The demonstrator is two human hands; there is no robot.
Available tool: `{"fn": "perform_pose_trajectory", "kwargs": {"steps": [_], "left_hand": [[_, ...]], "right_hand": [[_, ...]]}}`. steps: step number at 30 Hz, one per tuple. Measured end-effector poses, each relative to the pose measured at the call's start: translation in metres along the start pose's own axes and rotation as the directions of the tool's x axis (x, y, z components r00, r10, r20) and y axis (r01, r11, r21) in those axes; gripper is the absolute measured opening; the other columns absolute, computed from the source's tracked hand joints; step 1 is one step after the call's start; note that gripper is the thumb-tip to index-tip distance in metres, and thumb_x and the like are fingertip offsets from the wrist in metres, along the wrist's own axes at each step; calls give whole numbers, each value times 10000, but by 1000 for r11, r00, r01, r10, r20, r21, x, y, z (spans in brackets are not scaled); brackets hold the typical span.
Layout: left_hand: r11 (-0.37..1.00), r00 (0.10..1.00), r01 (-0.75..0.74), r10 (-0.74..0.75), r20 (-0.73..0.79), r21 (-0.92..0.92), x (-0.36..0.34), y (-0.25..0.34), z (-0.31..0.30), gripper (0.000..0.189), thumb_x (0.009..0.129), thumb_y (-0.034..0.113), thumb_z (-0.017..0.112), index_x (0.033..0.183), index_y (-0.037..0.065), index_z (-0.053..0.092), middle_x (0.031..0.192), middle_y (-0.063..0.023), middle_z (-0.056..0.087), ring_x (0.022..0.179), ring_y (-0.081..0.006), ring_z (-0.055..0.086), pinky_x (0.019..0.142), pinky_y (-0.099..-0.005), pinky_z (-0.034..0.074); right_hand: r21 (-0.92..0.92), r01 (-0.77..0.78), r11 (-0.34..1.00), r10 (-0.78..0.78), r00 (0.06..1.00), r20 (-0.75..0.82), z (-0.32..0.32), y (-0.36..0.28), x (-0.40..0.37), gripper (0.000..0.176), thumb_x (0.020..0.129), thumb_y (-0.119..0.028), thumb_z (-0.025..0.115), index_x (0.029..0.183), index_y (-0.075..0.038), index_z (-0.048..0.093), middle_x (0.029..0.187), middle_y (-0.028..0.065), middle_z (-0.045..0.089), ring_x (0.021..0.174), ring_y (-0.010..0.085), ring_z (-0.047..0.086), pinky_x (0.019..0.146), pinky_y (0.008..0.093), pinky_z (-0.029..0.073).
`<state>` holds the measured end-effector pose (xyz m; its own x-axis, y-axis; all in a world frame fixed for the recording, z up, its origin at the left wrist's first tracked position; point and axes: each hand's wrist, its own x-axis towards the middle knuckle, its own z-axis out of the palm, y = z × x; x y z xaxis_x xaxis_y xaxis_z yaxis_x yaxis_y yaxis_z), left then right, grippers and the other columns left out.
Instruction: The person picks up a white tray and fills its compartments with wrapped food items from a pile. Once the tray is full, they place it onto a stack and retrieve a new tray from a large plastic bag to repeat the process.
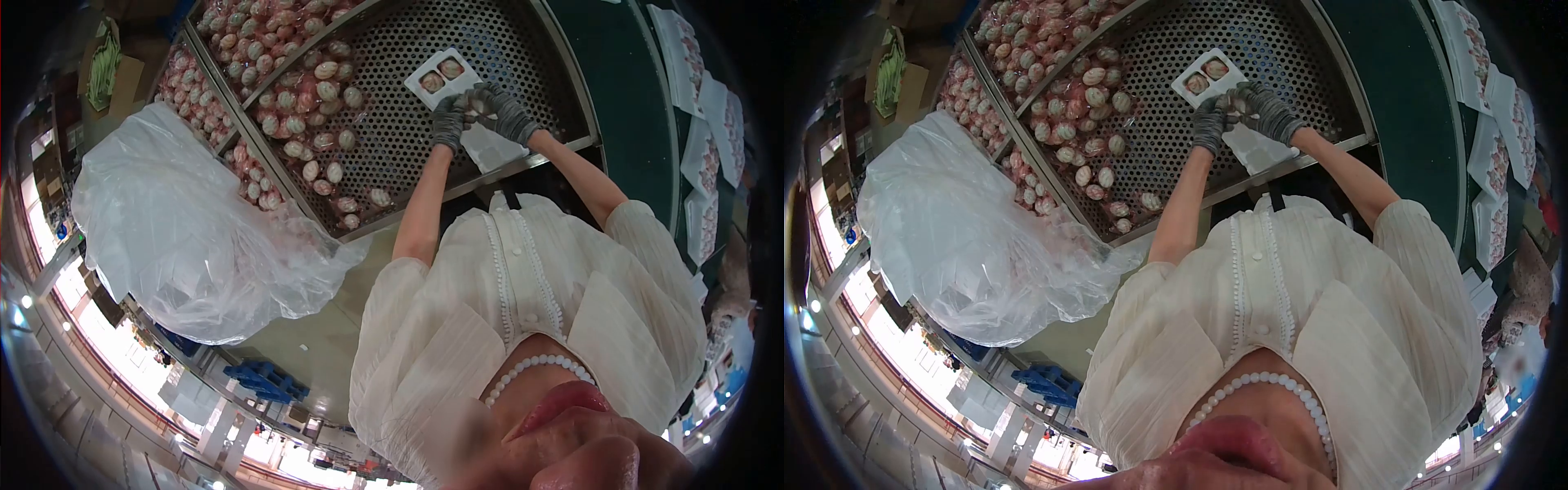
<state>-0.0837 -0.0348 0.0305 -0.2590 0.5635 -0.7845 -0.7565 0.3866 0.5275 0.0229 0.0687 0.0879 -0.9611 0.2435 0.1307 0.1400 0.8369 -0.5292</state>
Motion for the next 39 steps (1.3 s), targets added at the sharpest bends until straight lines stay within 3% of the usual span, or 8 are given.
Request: {"fn": "perform_pose_trajectory", "kwargs": {"steps": [2,6,8,10,20,25,31,39], "left_hand": [[562,684,-623,729,31,544,32,-31,-6,197,781,135,496,939,18,512,738,-54,529,580,-134,499,529,-233,422],[9,387,-640,867,313,769,-7,8,7,176,719,55,526,889,14,544,809,-74,553,800,-183,512,749,-296,394],[229,465,-767,843,272,600,7,3,2,147,693,39,538,836,15,560,781,-81,562,759,-177,522,722,-292,406],[617,723,-642,685,90,455,16,-2,-1,133,687,38,540,816,6,553,747,-88,565,694,-180,526,675,-296,420],[660,658,-523,715,-237,540,60,-22,8,101,725,46,501,801,-4,547,746,-111,564,645,-194,522,623,-311,426],[177,430,-448,902,38,876,28,-30,17,208,722,96,482,904,10,535,854,-158,541,831,-302,498,768,-384,381],[-54,440,-299,878,188,953,54,-56,-4,279,743,152,417,963,8,511,962,-178,502,962,-330,423,884,-406,282],[167,541,-370,839,66,914,25,-43,11,289,750,142,412,995,10,488,1004,-189,482,999,-340,399,878,-411,298]], "right_hand": [[612,-452,649,534,843,57,25,12,-4,441,710,-272,586,1074,-69,441,973,102,508,803,174,522,708,284,430],[569,-757,320,618,622,481,-8,11,14,482,697,-292,604,1066,-31,436,885,96,531,769,146,521,646,260,431],[643,-743,187,593,607,528,-1,17,12,511,682,-306,617,1082,-48,432,854,92,532,752,158,521,626,270,431],[500,-440,746,437,890,131,30,33,5,500,679,-256,616,1099,-64,426,843,99,531,719,180,517,629,291,428],[-90,-287,954,292,955,46,0,18,31,338,659,-189,591,963,-69,506,830,146,548,742,299,526,632,381,425],[-273,-336,901,409,869,280,-2,8,52,269,726,-295,489,876,-75,530,739,132,571,679,301,549,593,389,431],[-233,-186,955,239,944,226,-11,8,51,255,722,-291,480,823,-63,534,724,161,562,667,314,551,575,399,436],[-243,-222,944,288,915,281,26,28,53,197,697,-199,517,832,-56,525,742,174,552,696,308,551,594,382,443]]}}
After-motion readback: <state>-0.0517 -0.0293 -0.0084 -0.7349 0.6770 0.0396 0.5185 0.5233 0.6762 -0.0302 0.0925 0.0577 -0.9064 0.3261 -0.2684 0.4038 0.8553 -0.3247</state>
